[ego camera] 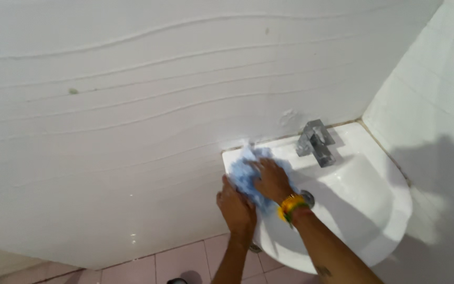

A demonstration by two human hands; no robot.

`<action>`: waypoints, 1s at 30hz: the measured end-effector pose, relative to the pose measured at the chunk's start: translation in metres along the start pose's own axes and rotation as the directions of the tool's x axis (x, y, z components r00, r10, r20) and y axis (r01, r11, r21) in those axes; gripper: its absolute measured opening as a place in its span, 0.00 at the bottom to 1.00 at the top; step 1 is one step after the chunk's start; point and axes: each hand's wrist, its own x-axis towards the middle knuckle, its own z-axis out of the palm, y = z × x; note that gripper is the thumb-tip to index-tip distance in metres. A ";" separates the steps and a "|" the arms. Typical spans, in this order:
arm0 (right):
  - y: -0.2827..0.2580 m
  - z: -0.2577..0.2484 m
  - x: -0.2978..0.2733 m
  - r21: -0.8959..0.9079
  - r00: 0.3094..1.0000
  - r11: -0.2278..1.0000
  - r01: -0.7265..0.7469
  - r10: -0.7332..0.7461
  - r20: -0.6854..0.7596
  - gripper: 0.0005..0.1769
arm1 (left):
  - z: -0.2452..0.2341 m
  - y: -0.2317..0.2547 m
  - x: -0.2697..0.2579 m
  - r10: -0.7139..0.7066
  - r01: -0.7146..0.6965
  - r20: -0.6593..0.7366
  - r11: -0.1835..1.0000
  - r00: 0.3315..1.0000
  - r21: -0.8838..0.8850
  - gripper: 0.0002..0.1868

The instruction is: The person applies cleaning foam to a small wall-mounted sink and a faucet, scrubbing the surfaces with a blue sponge and wiping different parts of the basin.

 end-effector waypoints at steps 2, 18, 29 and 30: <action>0.015 -0.005 -0.015 0.003 0.999 1.000 0.025 -0.025 -0.020 0.37 | -0.005 0.009 0.001 -0.074 0.076 0.040 0.996 0.996 -0.055 0.40; -0.044 0.014 0.040 0.050 0.996 0.995 -0.086 0.085 0.013 0.32 | -0.020 -0.068 -0.005 -0.022 0.038 0.448 0.999 0.894 -0.027 0.28; -0.032 -0.020 -0.120 0.442 0.958 0.870 -0.219 0.106 0.265 0.38 | -0.021 -0.086 -0.005 -0.144 0.410 0.477 0.750 0.867 -0.519 0.28; -0.027 -0.024 -0.139 0.438 0.958 0.872 -0.219 0.108 0.264 0.38 | -0.020 -0.079 -0.008 -0.006 0.170 0.320 0.857 0.947 -0.486 0.30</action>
